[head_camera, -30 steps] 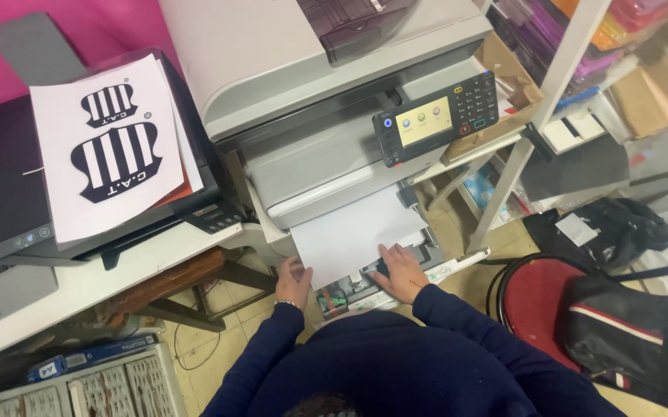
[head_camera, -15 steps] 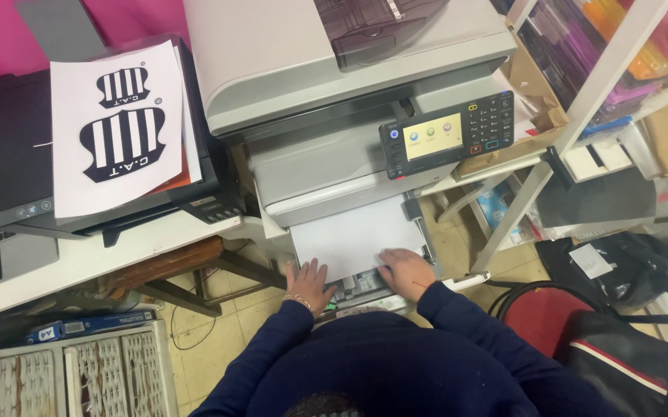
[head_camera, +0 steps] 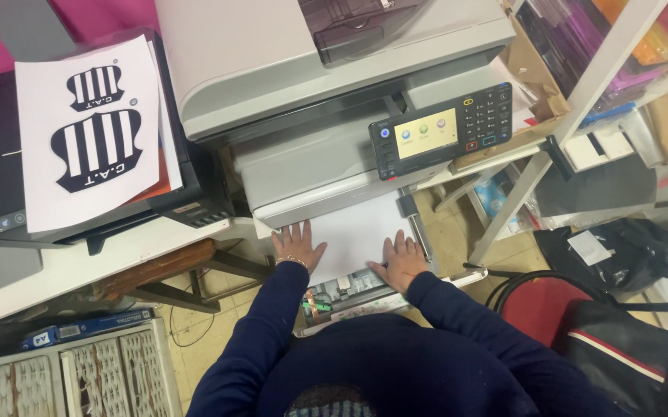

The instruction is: The person repeatedly picks up sheets of white paper from a table and places them into the paper tray of a printer. The person moves back and forth between the table and the printer multiple times to load the paper.

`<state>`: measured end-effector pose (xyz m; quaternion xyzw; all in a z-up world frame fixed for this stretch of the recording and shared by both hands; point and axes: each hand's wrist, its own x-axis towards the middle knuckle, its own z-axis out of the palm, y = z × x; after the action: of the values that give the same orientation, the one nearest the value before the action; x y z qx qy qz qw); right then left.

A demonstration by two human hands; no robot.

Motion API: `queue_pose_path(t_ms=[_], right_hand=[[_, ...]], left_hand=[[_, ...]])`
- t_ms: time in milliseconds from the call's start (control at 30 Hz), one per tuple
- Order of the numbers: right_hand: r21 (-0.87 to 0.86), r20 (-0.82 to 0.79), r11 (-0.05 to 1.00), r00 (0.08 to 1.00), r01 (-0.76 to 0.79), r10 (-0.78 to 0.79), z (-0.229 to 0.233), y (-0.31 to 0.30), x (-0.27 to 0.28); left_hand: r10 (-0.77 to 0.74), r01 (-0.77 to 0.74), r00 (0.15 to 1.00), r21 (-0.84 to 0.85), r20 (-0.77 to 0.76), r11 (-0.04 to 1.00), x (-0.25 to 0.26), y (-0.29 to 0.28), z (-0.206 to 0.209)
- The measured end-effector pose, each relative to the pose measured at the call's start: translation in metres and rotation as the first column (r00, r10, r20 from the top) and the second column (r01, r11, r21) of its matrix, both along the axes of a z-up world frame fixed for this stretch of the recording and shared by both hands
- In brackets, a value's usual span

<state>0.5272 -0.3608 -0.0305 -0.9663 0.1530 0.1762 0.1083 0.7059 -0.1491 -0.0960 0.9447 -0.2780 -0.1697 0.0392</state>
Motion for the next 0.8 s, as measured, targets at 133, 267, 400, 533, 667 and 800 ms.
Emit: queue_pose_path(t_ms=[133, 267, 400, 533, 667, 800], right_hand=[[0.026, 0.04, 1.0, 0.999, 0.015, -0.016, -0.014, -0.006, -0.001], [0.035, 0.04, 0.999, 0.998, 0.038, -0.04, -0.015, -0.01, 0.002], [0.043, -0.041, 0.998, 0.998, 0.043, -0.041, -0.002, -0.004, 0.0], [0.053, -0.014, 0.998, 0.999, 0.04, -0.04, 0.021, 0.009, -0.007], [0.07, 0.09, 0.996, 0.994, 0.06, -0.066, 0.029, 0.031, -0.022], [0.122, 0.363, 0.988, 0.922, 0.097, -0.136, 0.048, 0.072, -0.044]], left_hand=[[0.017, -0.016, 0.999, 0.033, -0.041, 0.999, 0.005, -0.006, 0.014], [-0.049, 0.05, 0.999, 0.04, -0.019, 0.998, -0.002, 0.001, 0.006], [-0.154, 0.18, 0.977, 0.182, -0.147, 0.967, -0.032, 0.01, 0.033], [-0.186, 0.218, 0.961, 0.147, -0.204, 0.965, -0.056, 0.028, 0.041], [-0.303, 0.331, 0.932, 0.128, -0.197, 0.935, -0.068, 0.04, 0.064], [-0.472, 0.481, 0.874, 0.072, -0.115, 0.874, -0.056, 0.056, 0.014]])
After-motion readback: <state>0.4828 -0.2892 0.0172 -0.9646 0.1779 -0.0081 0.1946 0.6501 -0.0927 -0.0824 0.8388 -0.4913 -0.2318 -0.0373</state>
